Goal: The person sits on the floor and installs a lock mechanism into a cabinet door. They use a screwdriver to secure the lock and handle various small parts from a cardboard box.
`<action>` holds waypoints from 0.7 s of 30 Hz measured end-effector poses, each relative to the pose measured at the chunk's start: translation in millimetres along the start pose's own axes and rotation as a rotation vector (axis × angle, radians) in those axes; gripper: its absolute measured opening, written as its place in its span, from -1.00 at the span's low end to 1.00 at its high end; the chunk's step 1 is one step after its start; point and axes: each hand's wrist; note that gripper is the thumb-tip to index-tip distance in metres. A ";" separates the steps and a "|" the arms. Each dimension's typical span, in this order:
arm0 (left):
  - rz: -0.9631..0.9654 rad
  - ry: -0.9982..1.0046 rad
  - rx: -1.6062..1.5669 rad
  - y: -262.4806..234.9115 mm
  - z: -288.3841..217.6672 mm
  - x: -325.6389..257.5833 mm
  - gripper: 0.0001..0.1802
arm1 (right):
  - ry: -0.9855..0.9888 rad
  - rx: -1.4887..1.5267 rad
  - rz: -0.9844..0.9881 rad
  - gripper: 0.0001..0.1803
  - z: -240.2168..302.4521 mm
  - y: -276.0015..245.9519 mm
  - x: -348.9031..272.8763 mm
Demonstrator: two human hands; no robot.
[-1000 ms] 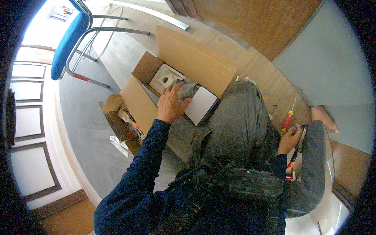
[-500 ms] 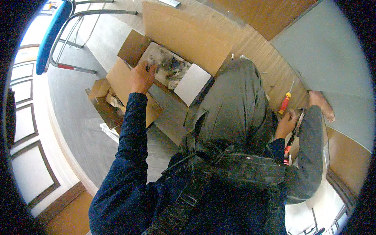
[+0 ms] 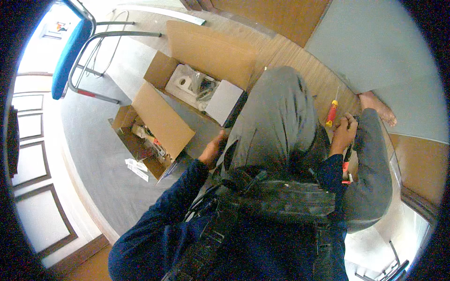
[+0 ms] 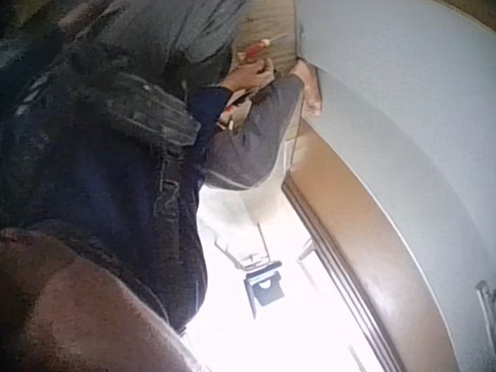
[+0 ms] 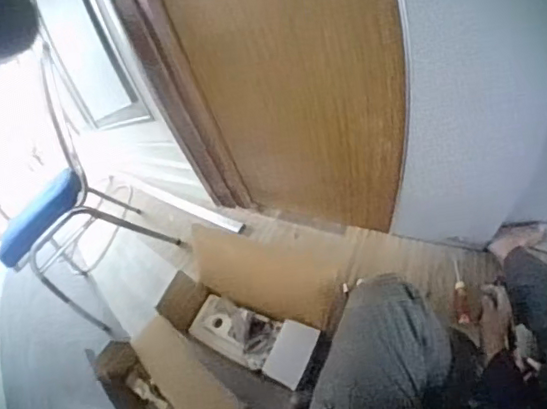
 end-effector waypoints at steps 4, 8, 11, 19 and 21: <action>0.155 -0.330 -0.060 40.6 0.6 19.0 -0.33 | 0.097 0.073 0.054 -0.77 40.6 -17.6 -9.0; 0.257 -0.387 -0.158 40.6 19.4 30.0 -0.41 | -0.003 0.050 -0.076 -0.76 60.0 -36.6 -15.9; 0.275 -0.379 -0.207 30.1 23.5 23.6 -0.47 | 0.071 0.120 -0.007 -0.76 71.7 -46.2 -23.4; 0.136 0.050 -0.109 18.4 4.2 8.5 -0.59 | 0.151 0.150 0.141 -0.79 44.5 -37.6 -32.6; -0.005 0.353 0.265 29.6 -33.6 0.2 -0.62 | 0.169 0.123 0.170 -0.81 30.6 -39.2 -29.0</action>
Point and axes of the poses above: each hand's wrist, its own x-axis towards the middle knuckle, its own y-axis out of the palm, z = x × y, and after that the axes turned 7 degrees about -x, right-handed
